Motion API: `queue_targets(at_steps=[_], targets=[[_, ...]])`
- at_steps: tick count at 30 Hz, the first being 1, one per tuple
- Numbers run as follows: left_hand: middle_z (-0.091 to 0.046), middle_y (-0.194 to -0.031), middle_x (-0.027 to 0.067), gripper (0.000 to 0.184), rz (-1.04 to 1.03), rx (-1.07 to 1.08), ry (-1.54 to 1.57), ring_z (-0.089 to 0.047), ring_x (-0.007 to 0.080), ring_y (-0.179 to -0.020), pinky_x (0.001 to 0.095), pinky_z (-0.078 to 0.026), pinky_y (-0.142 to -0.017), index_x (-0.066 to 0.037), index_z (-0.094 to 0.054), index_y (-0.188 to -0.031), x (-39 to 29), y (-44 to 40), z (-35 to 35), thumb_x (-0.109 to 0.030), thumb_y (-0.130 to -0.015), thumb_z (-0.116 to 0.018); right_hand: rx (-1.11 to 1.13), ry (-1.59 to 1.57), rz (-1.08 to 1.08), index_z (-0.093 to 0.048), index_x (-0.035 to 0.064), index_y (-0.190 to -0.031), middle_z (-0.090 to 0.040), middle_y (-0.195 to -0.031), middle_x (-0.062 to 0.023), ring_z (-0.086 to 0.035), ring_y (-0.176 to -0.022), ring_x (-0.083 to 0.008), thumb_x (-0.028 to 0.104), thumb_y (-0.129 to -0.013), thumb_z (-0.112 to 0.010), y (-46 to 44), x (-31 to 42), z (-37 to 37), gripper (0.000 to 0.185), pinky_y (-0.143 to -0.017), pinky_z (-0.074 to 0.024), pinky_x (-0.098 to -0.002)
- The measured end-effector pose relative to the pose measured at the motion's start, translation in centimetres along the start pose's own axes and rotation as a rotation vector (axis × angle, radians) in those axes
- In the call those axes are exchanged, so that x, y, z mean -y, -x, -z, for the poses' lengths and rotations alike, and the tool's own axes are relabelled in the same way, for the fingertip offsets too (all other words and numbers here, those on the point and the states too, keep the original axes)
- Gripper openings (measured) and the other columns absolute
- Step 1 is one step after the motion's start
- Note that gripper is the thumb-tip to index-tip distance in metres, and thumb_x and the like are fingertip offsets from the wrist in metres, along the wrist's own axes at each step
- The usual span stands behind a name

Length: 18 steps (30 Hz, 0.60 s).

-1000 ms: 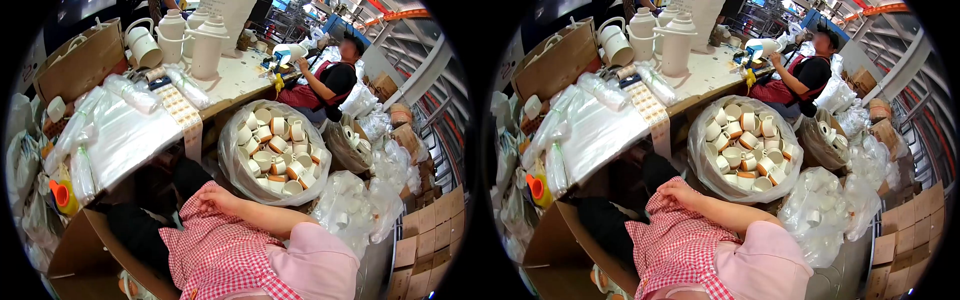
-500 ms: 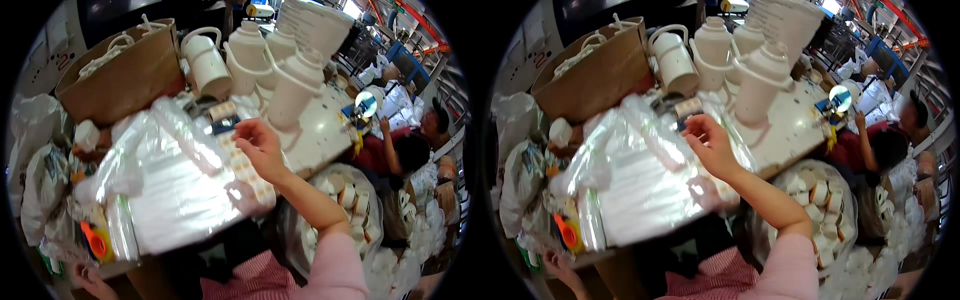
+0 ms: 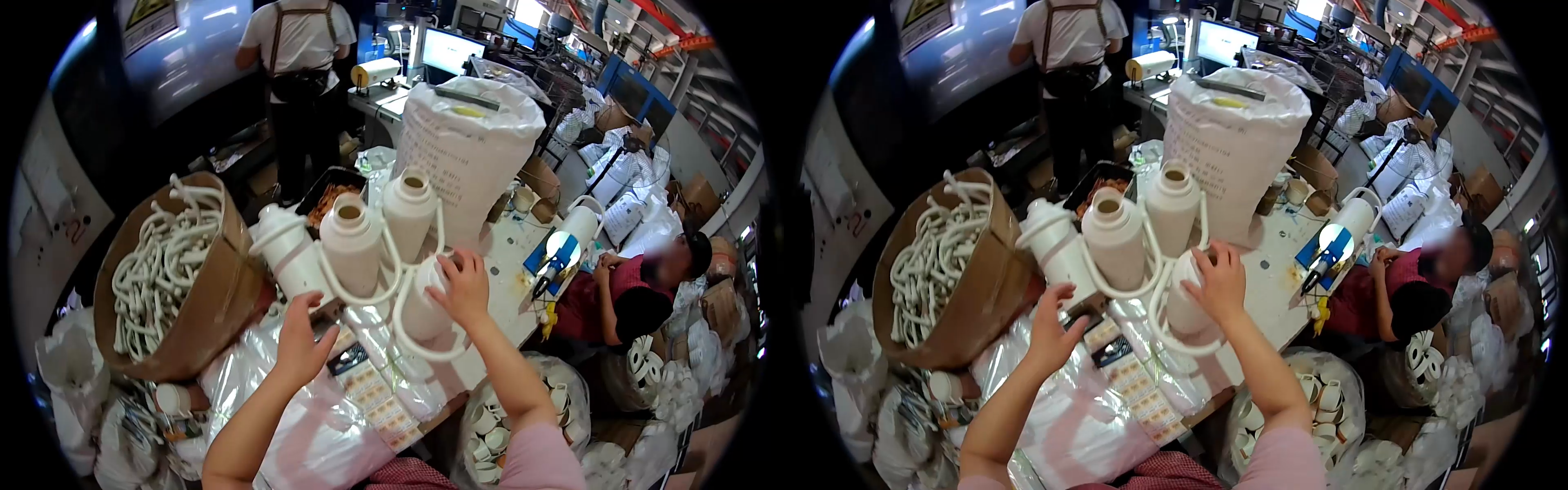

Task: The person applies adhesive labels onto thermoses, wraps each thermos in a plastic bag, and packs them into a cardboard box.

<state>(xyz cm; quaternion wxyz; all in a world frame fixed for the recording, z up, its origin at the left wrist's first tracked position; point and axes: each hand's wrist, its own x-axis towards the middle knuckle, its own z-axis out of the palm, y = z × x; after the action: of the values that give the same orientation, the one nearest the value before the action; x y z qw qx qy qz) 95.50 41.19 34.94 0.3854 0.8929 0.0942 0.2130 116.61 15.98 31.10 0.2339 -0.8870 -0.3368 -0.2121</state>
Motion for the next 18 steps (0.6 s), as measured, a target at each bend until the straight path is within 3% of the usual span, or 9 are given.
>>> queue_targets(at_steps=[3,6,10,11,16,18], targets=[[-0.053,-0.123,0.0186,0.063,0.053,0.004,0.015,-0.053,0.0354,-0.118,0.0428,-0.043,-0.100,0.000,-0.044,-0.130,-0.3,-8.3,-3.0,-0.013,-0.077,-0.075,-0.091,-0.040,-0.123,-0.068,0.0108,-0.105,-0.051,-0.121,-0.0174,-0.047,-0.112,-0.0367,0.021,-0.062,-0.088,0.1,-2.1,0.3,0.049,-0.095,-0.0437,-0.0459],[-0.044,-0.131,0.0220,0.081,0.041,-0.177,-0.107,-0.041,0.0408,-0.128,0.0457,-0.034,-0.109,0.001,-0.036,-0.137,1.0,-15.1,-6.4,-0.018,-0.072,-0.081,-0.142,-0.157,-0.134,-0.068,0.0105,-0.099,-0.052,-0.117,-0.0164,-0.048,-0.108,-0.0367,0.019,-0.065,-0.086,0.0,-3.7,0.5,0.039,-0.092,-0.0433,-0.0473],[-0.044,-0.136,0.0217,0.087,-0.024,-0.243,-0.229,-0.043,0.0403,-0.126,0.0460,-0.034,-0.109,0.000,-0.037,-0.138,4.4,-20.9,-10.6,-0.020,-0.068,-0.085,-0.125,-0.195,-0.065,-0.070,0.0091,-0.092,-0.054,-0.114,-0.0148,-0.051,-0.104,-0.0344,0.012,-0.066,-0.082,-0.7,-5.9,1.4,0.029,-0.088,-0.0475,-0.0422],[-0.044,-0.137,0.0212,0.087,-0.054,-0.242,-0.267,-0.043,0.0395,-0.126,0.0456,-0.035,-0.109,0.000,-0.038,-0.137,5.3,-21.5,-11.5,-0.020,-0.067,-0.086,-0.162,-0.251,-0.138,-0.070,0.0092,-0.090,-0.054,-0.112,-0.0140,-0.052,-0.103,-0.0330,0.010,-0.066,-0.080,-0.6,-7.1,1.0,0.026,-0.085,-0.0494,-0.0404],[-0.052,-0.132,0.0163,0.077,0.009,-0.303,-0.120,-0.048,0.0363,-0.122,0.0469,-0.035,-0.107,-0.003,-0.047,-0.132,7.6,-22.7,-11.7,-0.016,-0.066,-0.085,-0.116,0.092,-0.228,-0.065,0.0069,-0.099,-0.054,-0.114,-0.0161,-0.052,-0.103,-0.0361,0.012,-0.066,-0.080,-1.8,-14.3,2.9,0.037,-0.090,-0.0442,-0.0448],[-0.053,-0.131,0.0154,0.075,-0.091,-0.308,-0.171,-0.049,0.0359,-0.121,0.0468,-0.036,-0.105,-0.005,-0.049,-0.130,8.3,-23.0,-11.5,-0.014,-0.064,-0.084,-0.001,0.215,-0.278,-0.064,0.0087,-0.105,-0.053,-0.115,-0.0166,-0.051,-0.105,-0.0371,0.014,-0.065,-0.080,-3.0,-14.7,3.7,0.043,-0.092,-0.0423,-0.0468]])
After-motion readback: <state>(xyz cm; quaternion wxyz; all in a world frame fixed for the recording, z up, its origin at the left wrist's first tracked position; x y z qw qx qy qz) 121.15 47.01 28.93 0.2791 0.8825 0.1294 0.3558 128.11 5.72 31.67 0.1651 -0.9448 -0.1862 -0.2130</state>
